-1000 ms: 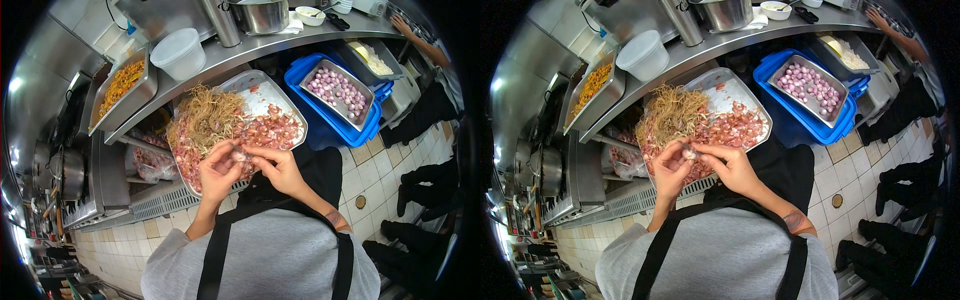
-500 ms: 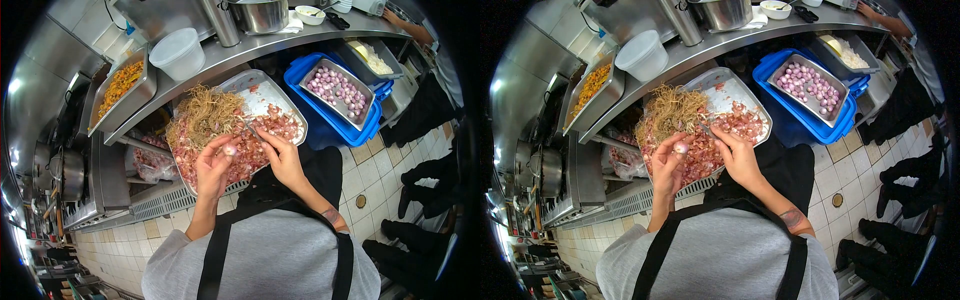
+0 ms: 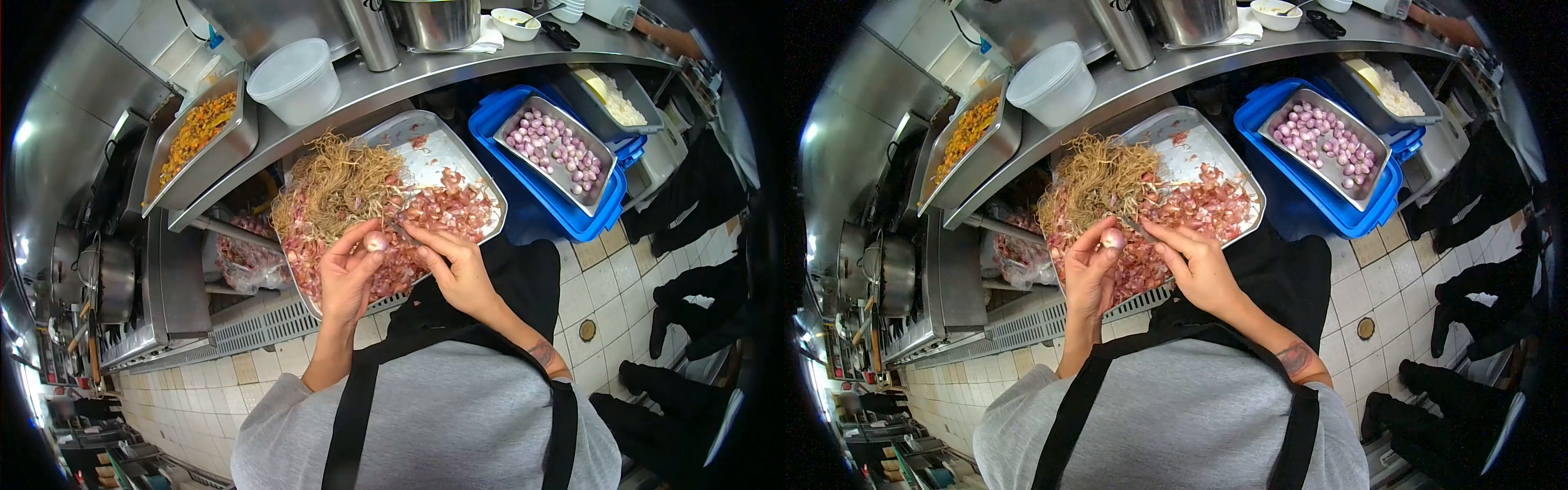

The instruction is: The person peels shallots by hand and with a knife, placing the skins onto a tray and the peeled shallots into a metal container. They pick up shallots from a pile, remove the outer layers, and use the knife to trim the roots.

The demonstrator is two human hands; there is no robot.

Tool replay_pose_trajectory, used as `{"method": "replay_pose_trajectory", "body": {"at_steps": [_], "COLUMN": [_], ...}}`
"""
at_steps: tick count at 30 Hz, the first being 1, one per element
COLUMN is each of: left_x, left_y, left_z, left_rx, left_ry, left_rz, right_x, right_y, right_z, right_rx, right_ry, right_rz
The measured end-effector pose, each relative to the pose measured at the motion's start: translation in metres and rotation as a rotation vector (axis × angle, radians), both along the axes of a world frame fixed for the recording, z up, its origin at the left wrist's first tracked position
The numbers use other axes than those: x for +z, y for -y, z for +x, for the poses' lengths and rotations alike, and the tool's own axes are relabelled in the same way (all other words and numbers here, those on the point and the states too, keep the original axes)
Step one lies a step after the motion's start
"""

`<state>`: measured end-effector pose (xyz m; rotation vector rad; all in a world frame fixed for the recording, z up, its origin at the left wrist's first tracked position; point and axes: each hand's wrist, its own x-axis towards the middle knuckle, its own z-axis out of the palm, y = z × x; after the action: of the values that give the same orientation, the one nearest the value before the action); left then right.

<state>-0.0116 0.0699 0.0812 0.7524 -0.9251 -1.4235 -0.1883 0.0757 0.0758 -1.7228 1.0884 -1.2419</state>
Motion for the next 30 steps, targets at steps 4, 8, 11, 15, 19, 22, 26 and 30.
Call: {"method": "replay_pose_trajectory", "body": {"at_steps": [4, 8, 11, 15, 19, 22, 26, 30], "left_x": [0.003, -0.002, 0.000, 0.008, 0.009, 0.011, 0.011, 0.011], "left_y": [-0.001, -0.001, -0.001, -0.004, -0.004, -0.005, -0.006, -0.008], "left_z": [0.000, 0.001, 0.004, 0.002, 0.003, 0.003, 0.003, -0.002], "left_rx": [-0.021, -0.009, -0.028, -0.023, -0.031, -0.036, -0.031, -0.017], "left_ry": [0.066, 0.114, 0.186, 0.234, 0.277, 0.289, 0.291, 0.256], "left_rz": [-0.045, -0.173, -0.295, -0.331, -0.348, -0.347, -0.336, -0.332], "right_x": [0.001, 0.005, 0.008, 0.009, 0.014, 0.016, 0.020, 0.018], "right_y": [-0.004, -0.007, -0.007, -0.008, -0.010, -0.011, -0.014, -0.016], "right_z": [0.006, 0.003, 0.000, -0.005, -0.008, -0.010, -0.010, -0.005], "right_rx": [0.028, 0.147, 0.201, 0.238, 0.239, 0.238, 0.199, 0.140], "right_ry": [0.124, 0.152, 0.165, 0.112, 0.146, 0.133, 0.054, 0.114], "right_rz": [-0.058, -0.103, -0.143, -0.119, -0.148, -0.163, -0.168, -0.251]}}
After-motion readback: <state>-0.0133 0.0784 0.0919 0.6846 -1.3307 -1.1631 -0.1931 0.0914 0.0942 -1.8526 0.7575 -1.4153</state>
